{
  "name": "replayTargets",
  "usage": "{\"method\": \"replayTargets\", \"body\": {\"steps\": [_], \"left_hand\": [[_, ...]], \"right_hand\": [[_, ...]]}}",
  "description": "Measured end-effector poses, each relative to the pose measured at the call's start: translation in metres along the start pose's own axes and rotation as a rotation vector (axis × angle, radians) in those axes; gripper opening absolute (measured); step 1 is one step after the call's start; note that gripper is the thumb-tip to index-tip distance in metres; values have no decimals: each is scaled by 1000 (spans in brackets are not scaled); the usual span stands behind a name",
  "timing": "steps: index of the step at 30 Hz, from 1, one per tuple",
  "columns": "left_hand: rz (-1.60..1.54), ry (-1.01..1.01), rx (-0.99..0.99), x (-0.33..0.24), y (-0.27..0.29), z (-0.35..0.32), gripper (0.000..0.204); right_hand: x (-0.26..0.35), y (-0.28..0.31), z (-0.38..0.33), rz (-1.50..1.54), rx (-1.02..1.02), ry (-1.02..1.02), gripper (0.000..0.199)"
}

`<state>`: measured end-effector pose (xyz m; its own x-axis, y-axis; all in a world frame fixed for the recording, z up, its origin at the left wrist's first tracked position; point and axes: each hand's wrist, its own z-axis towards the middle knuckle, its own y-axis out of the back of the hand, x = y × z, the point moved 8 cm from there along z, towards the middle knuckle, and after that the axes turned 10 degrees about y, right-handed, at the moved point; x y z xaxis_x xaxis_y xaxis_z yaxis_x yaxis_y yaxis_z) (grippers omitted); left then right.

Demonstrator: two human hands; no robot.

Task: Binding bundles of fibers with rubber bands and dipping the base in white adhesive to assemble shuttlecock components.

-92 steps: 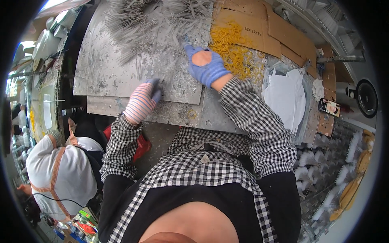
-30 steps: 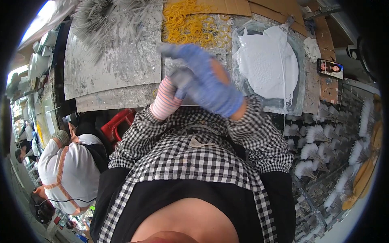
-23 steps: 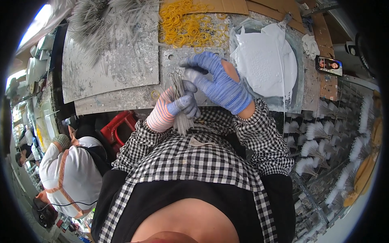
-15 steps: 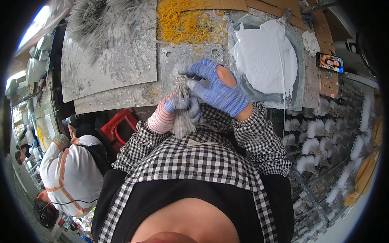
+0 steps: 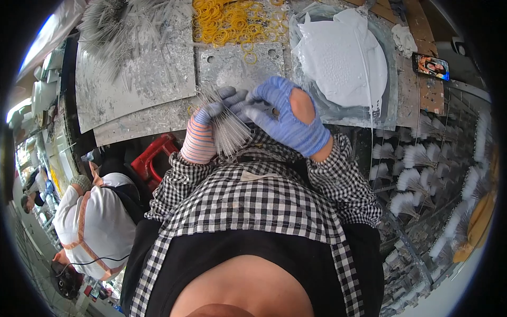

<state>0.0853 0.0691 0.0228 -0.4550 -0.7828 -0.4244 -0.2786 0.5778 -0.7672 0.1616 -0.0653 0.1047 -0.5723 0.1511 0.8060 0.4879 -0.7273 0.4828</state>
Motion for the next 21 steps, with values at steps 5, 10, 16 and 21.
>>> {"method": "replayTargets", "body": {"steps": [5,10,16,21], "left_hand": [[-67,-132,35,-5,2,1,59],[50,-140,66,-8,-16,-4,37],[620,-584,-327,-60,20,-22,30],[1923,-711,-136,-33,-67,-9,58]], "right_hand": [[-9,-26,-23,67,215,-210,24],[-24,-36,-42,317,217,-428,21],[-19,24,-19,166,302,-430,24],[2,6,28,-135,423,-199,27]]}}
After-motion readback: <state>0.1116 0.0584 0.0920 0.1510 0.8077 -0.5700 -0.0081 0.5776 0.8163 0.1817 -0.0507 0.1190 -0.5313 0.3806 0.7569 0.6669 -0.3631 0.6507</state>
